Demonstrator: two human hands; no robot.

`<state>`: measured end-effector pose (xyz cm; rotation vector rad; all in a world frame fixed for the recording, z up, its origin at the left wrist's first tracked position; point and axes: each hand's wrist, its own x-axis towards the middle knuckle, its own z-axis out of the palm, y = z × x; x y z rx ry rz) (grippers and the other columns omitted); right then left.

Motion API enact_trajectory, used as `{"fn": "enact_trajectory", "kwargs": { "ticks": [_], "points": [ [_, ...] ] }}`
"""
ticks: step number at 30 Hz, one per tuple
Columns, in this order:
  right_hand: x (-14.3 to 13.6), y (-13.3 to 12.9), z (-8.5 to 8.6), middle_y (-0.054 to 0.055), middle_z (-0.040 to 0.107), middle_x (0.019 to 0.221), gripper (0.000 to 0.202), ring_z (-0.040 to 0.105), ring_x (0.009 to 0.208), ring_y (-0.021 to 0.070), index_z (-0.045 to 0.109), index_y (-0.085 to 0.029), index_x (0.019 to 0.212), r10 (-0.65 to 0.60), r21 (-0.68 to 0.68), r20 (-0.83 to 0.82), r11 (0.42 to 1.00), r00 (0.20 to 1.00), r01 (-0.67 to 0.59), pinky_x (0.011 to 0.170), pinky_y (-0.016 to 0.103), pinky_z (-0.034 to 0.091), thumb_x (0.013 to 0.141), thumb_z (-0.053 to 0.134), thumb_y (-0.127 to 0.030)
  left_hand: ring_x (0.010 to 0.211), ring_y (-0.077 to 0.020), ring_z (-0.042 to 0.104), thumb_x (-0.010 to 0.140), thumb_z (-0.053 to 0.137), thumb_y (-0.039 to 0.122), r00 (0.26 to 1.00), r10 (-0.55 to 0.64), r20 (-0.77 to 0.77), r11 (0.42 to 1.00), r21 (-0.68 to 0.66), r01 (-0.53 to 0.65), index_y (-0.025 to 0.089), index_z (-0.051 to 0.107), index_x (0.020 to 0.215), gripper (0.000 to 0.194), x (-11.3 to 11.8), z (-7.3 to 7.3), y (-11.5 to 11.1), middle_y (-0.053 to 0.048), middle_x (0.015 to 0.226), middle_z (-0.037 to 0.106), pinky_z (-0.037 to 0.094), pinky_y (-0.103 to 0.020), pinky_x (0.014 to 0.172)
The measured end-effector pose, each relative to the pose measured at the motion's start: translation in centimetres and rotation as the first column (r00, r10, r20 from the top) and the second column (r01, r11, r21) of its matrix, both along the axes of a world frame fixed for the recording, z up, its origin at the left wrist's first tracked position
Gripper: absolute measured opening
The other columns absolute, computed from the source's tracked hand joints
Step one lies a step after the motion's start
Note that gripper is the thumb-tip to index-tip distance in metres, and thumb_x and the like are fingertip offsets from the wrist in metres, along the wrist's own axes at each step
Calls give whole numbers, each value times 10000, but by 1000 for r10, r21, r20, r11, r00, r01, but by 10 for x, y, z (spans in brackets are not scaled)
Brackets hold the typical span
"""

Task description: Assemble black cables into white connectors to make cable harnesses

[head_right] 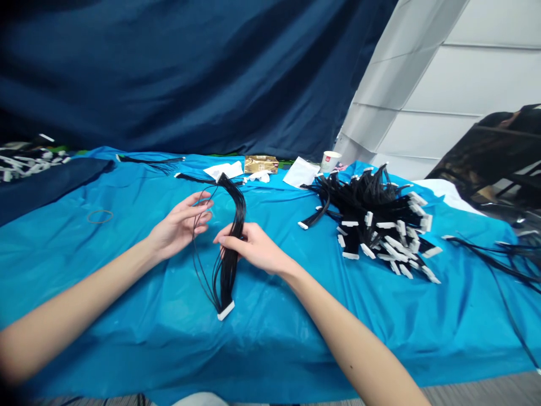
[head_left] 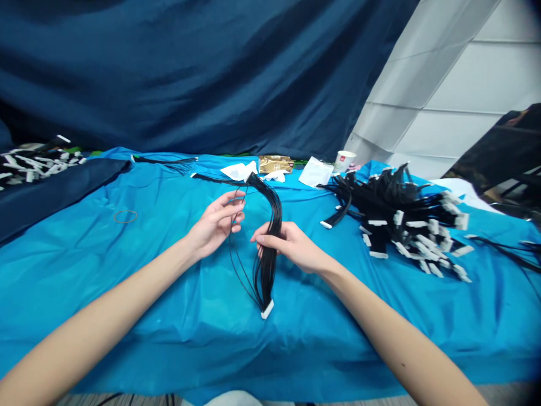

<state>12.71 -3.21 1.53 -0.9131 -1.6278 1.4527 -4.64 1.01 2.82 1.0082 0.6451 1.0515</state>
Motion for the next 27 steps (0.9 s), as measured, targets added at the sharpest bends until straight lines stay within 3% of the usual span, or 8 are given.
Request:
{"fn": "enact_trajectory", "kwargs": {
  "ticks": [8, 14, 19, 24, 27],
  "points": [
    [3, 6, 0, 6, 602, 648, 187, 564, 615, 116, 591, -144, 794, -209, 171, 14, 964, 978, 204, 602, 238, 447, 789, 523, -319, 525, -50, 516, 739, 591, 157, 971, -228, -64, 973, 8, 229, 250, 499, 1136, 418, 0, 1, -7, -16, 889, 560, 409, -181, 447],
    [7, 11, -1, 4, 576, 616, 219, 544, 578, 120, 602, -139, 800, -353, 210, -7, 914, 935, 347, 546, 236, 420, 768, 530, -343, 421, -53, 501, 772, 557, 188, 951, -277, -135, 957, 44, 285, 263, 426, 1217, 470, 0, 2, -7, 7, 780, 561, 395, -185, 397],
    [9, 13, -1, 0, 567, 630, 196, 533, 587, 106, 607, -142, 787, -427, 228, -46, 876, 903, 426, 549, 225, 420, 759, 539, -323, 407, -52, 480, 776, 553, 208, 971, -186, -148, 976, 83, 200, 224, 438, 1218, 456, 1, -1, -3, 2, 749, 547, 382, -184, 376],
    [8, 11, 2, -14, 509, 598, 256, 474, 493, 91, 591, -139, 802, -436, 77, -124, 892, 892, 446, 370, 196, 356, 715, 573, -379, 408, -39, 442, 764, 573, 243, 987, -18, -161, 993, 112, 36, 206, 461, 1186, 438, -1, -7, 2, 9, 728, 522, 350, -171, 355],
    [8, 11, 4, -15, 511, 596, 272, 472, 492, 88, 590, -136, 811, -418, 26, -159, 904, 894, 427, 371, 195, 352, 706, 591, -387, 412, -41, 432, 764, 571, 258, 978, 61, -201, 986, 163, -28, 223, 457, 1161, 415, -1, -10, 3, 15, 722, 513, 333, -164, 347]
  ]
}}
